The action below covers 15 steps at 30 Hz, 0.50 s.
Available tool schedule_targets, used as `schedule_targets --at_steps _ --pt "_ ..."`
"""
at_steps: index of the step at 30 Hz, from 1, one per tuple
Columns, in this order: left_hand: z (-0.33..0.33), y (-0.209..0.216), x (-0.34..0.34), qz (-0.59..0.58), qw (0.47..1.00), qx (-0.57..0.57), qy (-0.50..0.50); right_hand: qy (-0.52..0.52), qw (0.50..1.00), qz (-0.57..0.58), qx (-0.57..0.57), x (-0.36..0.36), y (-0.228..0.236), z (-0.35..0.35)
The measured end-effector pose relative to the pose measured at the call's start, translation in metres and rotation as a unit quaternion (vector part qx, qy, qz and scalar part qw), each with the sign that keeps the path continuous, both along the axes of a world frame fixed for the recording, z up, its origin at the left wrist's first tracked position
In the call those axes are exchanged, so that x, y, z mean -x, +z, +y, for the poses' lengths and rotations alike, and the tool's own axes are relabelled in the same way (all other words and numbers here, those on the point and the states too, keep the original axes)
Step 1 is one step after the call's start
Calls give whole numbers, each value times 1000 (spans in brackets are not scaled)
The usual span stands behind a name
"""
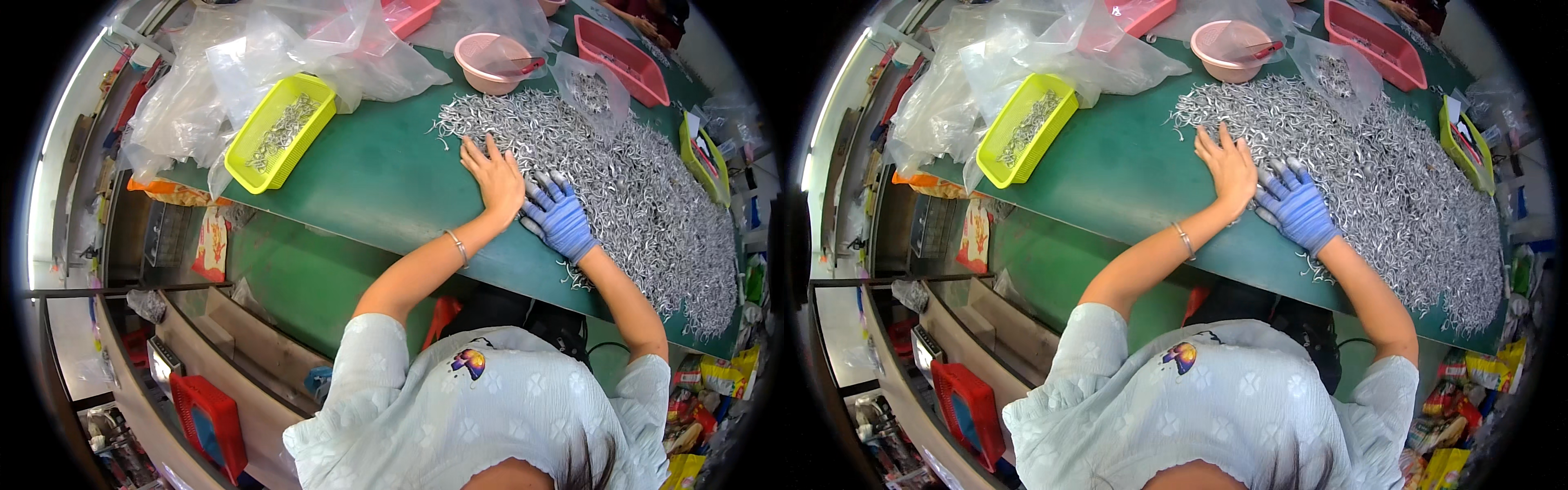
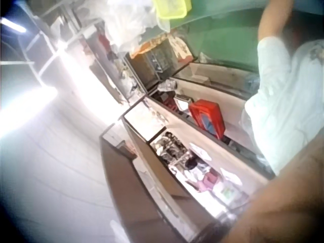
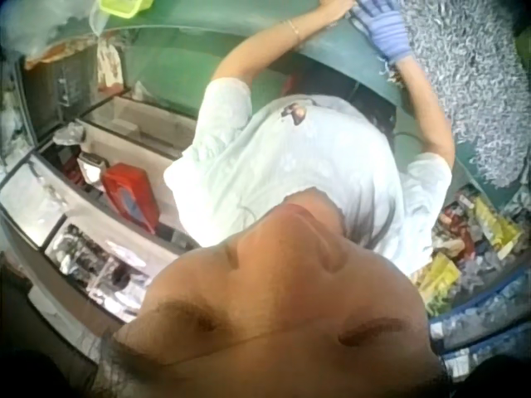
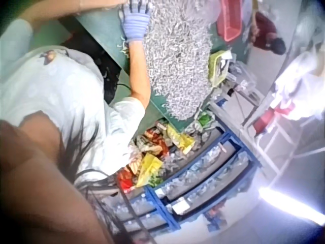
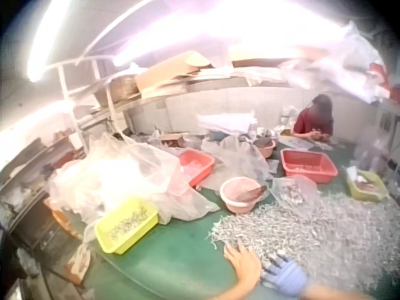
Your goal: The person sorts a large pile of small, silver-colored metal hooks or fasteners on a green table. They pick up handfuls of the items, separate them, and place them into a clear plastic bag. The person wears a blue glove on their right hand and uses their bare left hand to assist in the sorting process.
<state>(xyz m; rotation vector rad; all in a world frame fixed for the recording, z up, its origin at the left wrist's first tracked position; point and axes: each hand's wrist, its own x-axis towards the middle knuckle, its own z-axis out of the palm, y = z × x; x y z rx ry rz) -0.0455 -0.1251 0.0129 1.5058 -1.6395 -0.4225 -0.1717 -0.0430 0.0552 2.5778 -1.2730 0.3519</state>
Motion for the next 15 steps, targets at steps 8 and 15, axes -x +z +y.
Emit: schedule_targets --at_steps 8,15 --pt "-3 6 -31 145 982 -43 -114 -42 998 20 -37 -2 8 8" --pt "-111 -20 -74 -41 999 -13 -23 -38 984 -86 -154 -9 32 14"
